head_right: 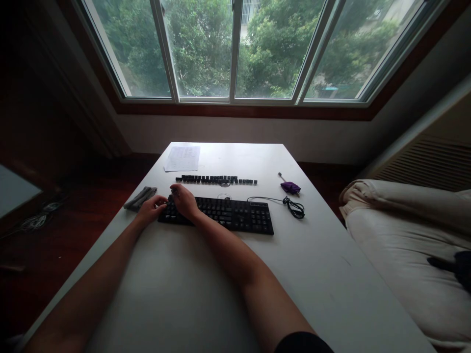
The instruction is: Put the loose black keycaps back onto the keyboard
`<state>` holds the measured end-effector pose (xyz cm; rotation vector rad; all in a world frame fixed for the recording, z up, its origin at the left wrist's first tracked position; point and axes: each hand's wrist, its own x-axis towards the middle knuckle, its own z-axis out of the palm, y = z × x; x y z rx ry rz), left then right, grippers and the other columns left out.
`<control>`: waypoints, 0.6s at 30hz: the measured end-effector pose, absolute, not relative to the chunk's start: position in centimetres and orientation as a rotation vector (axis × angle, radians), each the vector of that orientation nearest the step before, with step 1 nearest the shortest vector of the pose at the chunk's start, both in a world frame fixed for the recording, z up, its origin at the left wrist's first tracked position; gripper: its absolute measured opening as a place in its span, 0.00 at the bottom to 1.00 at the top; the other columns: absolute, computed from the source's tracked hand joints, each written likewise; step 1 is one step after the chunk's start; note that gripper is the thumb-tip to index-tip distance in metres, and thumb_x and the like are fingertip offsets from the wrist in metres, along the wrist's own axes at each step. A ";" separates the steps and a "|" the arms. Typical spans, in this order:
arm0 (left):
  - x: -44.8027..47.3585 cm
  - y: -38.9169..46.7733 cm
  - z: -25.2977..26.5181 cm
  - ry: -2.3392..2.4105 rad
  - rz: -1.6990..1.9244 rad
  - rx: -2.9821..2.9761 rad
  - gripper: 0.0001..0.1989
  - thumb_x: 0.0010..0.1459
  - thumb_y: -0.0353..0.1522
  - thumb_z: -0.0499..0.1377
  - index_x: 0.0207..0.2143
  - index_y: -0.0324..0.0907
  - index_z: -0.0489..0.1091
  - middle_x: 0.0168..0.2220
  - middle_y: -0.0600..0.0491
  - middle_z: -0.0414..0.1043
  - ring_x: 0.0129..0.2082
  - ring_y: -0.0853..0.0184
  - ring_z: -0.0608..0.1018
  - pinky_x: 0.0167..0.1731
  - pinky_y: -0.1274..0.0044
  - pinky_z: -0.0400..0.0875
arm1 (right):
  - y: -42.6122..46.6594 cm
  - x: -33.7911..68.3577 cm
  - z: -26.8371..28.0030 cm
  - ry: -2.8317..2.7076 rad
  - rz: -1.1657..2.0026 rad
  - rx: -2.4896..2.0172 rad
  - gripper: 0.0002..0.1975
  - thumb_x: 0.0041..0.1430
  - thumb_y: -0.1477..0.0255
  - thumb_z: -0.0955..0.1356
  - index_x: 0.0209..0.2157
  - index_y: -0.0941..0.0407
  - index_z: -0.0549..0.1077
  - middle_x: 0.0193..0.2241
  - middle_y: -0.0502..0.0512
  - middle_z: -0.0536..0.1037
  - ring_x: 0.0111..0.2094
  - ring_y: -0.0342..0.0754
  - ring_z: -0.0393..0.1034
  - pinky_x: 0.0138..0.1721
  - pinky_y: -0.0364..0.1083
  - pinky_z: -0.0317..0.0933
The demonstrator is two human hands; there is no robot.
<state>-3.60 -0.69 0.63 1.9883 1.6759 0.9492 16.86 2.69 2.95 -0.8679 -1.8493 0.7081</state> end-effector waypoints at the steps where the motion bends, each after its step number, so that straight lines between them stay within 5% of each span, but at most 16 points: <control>1: -3.7 -0.7 0.6 1.677 0.950 1.989 0.14 0.56 0.39 0.58 0.42 0.43 0.75 0.34 0.52 0.75 0.31 0.65 0.74 0.30 0.75 0.66 | 2.6 16.8 3.0 -1.874 0.695 -0.868 0.12 0.65 0.74 0.63 0.49 0.53 0.71 0.43 0.52 0.77 0.42 0.46 0.71 0.46 0.44 0.62; 11: -3.5 -0.9 1.0 1.713 0.972 1.979 0.16 0.57 0.40 0.57 0.44 0.44 0.75 0.32 0.53 0.74 0.29 0.66 0.73 0.29 0.75 0.65 | 2.3 16.5 3.1 -1.974 0.648 -0.873 0.06 0.61 0.68 0.68 0.41 0.53 0.73 0.36 0.50 0.77 0.38 0.46 0.69 0.41 0.42 0.61; 18: -3.5 -0.9 1.0 1.753 0.981 1.943 0.15 0.57 0.40 0.57 0.42 0.44 0.76 0.30 0.54 0.74 0.26 0.67 0.72 0.29 0.76 0.65 | 1.9 16.6 3.4 -1.990 0.626 -0.988 0.09 0.62 0.67 0.68 0.44 0.50 0.73 0.32 0.48 0.77 0.33 0.45 0.70 0.37 0.42 0.60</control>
